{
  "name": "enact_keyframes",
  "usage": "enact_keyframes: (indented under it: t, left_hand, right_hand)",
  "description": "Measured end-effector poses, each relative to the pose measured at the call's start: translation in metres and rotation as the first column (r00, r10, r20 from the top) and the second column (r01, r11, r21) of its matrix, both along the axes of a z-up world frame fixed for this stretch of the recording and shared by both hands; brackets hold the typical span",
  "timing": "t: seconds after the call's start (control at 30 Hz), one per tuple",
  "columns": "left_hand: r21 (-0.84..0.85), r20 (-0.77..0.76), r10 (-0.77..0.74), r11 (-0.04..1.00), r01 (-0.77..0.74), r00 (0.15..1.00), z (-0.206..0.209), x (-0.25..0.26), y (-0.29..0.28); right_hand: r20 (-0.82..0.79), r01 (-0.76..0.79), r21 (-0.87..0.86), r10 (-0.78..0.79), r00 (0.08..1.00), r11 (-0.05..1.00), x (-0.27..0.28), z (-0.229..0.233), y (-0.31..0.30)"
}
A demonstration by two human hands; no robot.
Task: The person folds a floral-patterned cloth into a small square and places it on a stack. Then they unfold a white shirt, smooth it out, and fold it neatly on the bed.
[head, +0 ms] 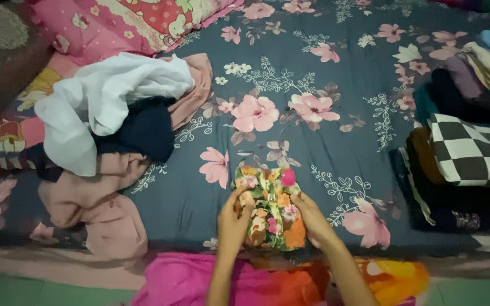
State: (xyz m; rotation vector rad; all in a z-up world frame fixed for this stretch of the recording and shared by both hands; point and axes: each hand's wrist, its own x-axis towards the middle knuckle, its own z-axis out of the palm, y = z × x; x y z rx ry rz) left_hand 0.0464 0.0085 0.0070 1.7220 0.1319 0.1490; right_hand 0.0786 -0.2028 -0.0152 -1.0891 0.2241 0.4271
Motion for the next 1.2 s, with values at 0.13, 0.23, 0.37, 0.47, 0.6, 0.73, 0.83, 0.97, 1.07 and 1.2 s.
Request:
enact_keyframes:
  t: [0.13, 0.23, 0.37, 0.47, 0.6, 0.73, 0.83, 0.97, 1.07, 1.2]
  left_hand:
    - [-0.059, 0.177, -0.215, 0.972, 0.228, 0.961, -0.004, -0.002, 0.005]
    - [-0.271, 0.163, -0.284, 0.908, 0.320, 0.945, -0.001, -0.010, 0.012]
    - [-0.309, 0.112, -0.343, 0.880, 0.361, 0.933, 0.005, -0.015, 0.017]
    - [-0.357, 0.060, -0.314, 0.880, 0.314, 0.947, 0.005, -0.015, 0.018]
    - [-0.350, -0.129, -0.323, 0.900, 0.261, 0.938, -0.005, -0.029, 0.017]
    - [-0.175, -0.152, -0.166, 0.975, 0.139, 0.974, -0.023, -0.044, 0.014]
    - [0.200, -0.196, -0.014, 0.978, 0.054, 0.980, -0.035, -0.049, 0.011]
    - [0.319, -0.239, 0.019, 0.946, 0.060, 0.971, -0.037, -0.046, 0.012]
    - [0.329, -0.081, 0.015, 0.944, 0.012, 0.997, -0.029, -0.037, 0.008]
    - [0.342, -0.215, 0.067, 0.940, 0.011, 0.974, -0.021, -0.024, 0.003]
  right_hand:
    - [-0.059, 0.035, -0.029, -0.037, 0.998, 0.999, -0.003, 0.017, 0.000]
    - [-0.028, -0.054, -0.120, 0.051, 0.998, 0.991, -0.003, 0.023, 0.002]
    - [-0.072, -0.051, -0.117, 0.042, 0.996, 0.992, -0.007, 0.024, 0.001]
    - [-0.102, -0.054, -0.024, 0.051, 0.993, 0.998, -0.009, 0.023, -0.003]
    - [-0.118, -0.033, 0.023, 0.035, 0.992, 0.999, -0.012, 0.019, -0.006]
    - [-0.091, 0.004, -0.014, -0.006, 0.996, 1.000, -0.015, 0.008, -0.002]
    - [0.054, 0.048, -0.113, -0.042, 0.998, 0.992, -0.016, -0.004, 0.000]
    - [0.287, 0.150, -0.733, 0.101, 0.953, 0.663, -0.018, -0.014, -0.006]
    - [0.267, 0.177, -0.838, 0.106, 0.958, 0.516, -0.024, -0.015, -0.018]
    - [0.331, 0.235, -0.823, 0.101, 0.938, 0.517, -0.032, -0.012, -0.033]
